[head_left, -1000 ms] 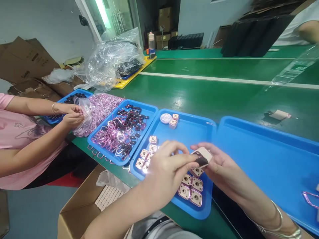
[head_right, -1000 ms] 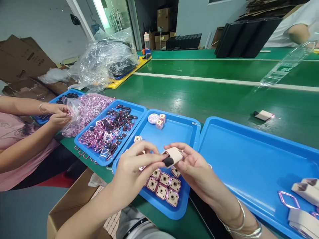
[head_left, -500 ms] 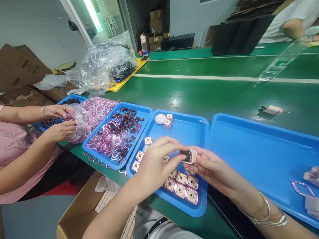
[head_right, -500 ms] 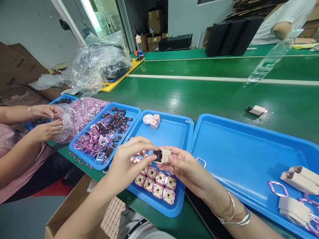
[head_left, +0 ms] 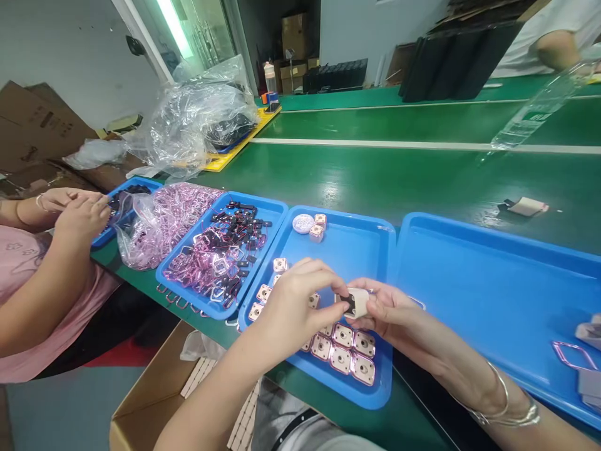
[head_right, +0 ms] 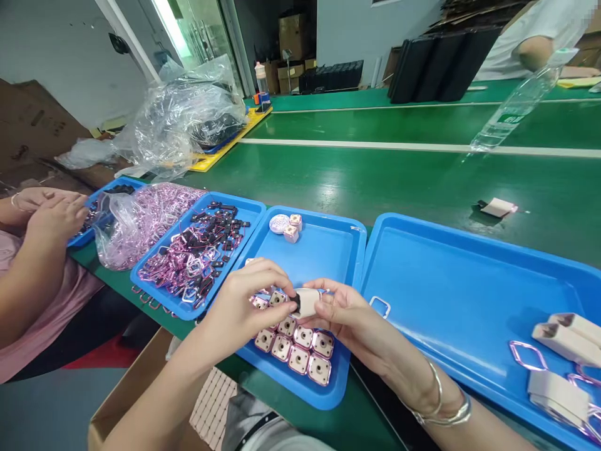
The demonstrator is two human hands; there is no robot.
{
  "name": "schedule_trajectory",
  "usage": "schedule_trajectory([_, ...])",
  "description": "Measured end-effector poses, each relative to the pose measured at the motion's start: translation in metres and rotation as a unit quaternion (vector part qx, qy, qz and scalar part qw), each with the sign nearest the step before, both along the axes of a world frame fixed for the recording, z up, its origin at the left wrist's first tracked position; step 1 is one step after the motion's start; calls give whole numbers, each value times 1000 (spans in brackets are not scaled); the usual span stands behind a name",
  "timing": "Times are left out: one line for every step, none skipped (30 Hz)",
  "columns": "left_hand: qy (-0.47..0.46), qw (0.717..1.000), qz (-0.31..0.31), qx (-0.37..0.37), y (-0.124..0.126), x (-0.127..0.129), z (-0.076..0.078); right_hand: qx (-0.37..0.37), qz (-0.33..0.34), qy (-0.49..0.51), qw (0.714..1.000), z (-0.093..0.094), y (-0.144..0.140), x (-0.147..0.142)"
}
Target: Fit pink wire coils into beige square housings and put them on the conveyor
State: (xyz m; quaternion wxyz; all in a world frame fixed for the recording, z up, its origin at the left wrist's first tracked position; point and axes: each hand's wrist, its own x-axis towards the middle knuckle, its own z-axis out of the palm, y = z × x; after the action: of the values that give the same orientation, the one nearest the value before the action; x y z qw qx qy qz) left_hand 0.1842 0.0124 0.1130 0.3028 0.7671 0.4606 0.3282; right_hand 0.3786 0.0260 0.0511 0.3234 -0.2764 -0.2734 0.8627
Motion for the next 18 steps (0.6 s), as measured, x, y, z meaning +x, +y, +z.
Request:
schedule_trajectory([-6,1000,3,-2,0,1,-1,-3,0,3,1000,0,0,0])
schedule_trajectory([-15,1000,6,-5,1,1,-3,-8,1,8,1000,1,0,0])
schedule_trajectory([-28,999,8,-11,1,1,-4,-14,3,13,1000,1,-1,0])
schedule_trajectory([-45,999,9,-21,2,1,-5,-20,6,17,1000,2,-1,1])
schedule_trajectory([-64,997,11,-31,2,1,-5,-23,11,19,999,3,-3,1])
schedule_trajectory([-84,995,17,-40,2,0,-5,-25,15,20,999,4,-4,0])
schedule_trajectory([-104,993,27,-45,1,-2,-5,-26,18,19,999,5,-6,0])
schedule_trajectory([-120,991,42,-46,0,-5,-5,-27,20,14,999,7,-8,-1])
schedule_trajectory([-132,988,63,-44,-3,-8,-5,-26,21,7,999,9,-9,-2])
schedule_trajectory([-139,986,87,-39,-6,-13,-6,-22,22,-4,1000,11,-9,-3])
schedule_trajectory([-143,983,111,-34,-9,-19,-8,-10,21,-21,999,13,-6,-2])
schedule_trajectory([-141,980,133,-33,-13,-26,-11,12,18,-51,998,16,-1,1])
schedule_trajectory([-137,978,156,-33,-17,-34,-15,49,8,-95,994,19,8,8])
schedule_trajectory([-131,974,179,-36,-21,-42,-20,99,-14,-155,983,22,20,18])
schedule_trajectory([-121,971,203,-43,-25,-50,-25,160,-42,-231,959,24,36,32])
schedule_trajectory([-109,966,227,-54,-28,-58,-31,234,-86,-316,915,26,55,49])
schedule_trajectory([-96,962,247,-65,-31,-66,-37,308,-135,-401,852,26,75,69])
schedule_trajectory([-84,958,264,-75,-33,-74,-42,383,-169,-473,775,25,96,89])
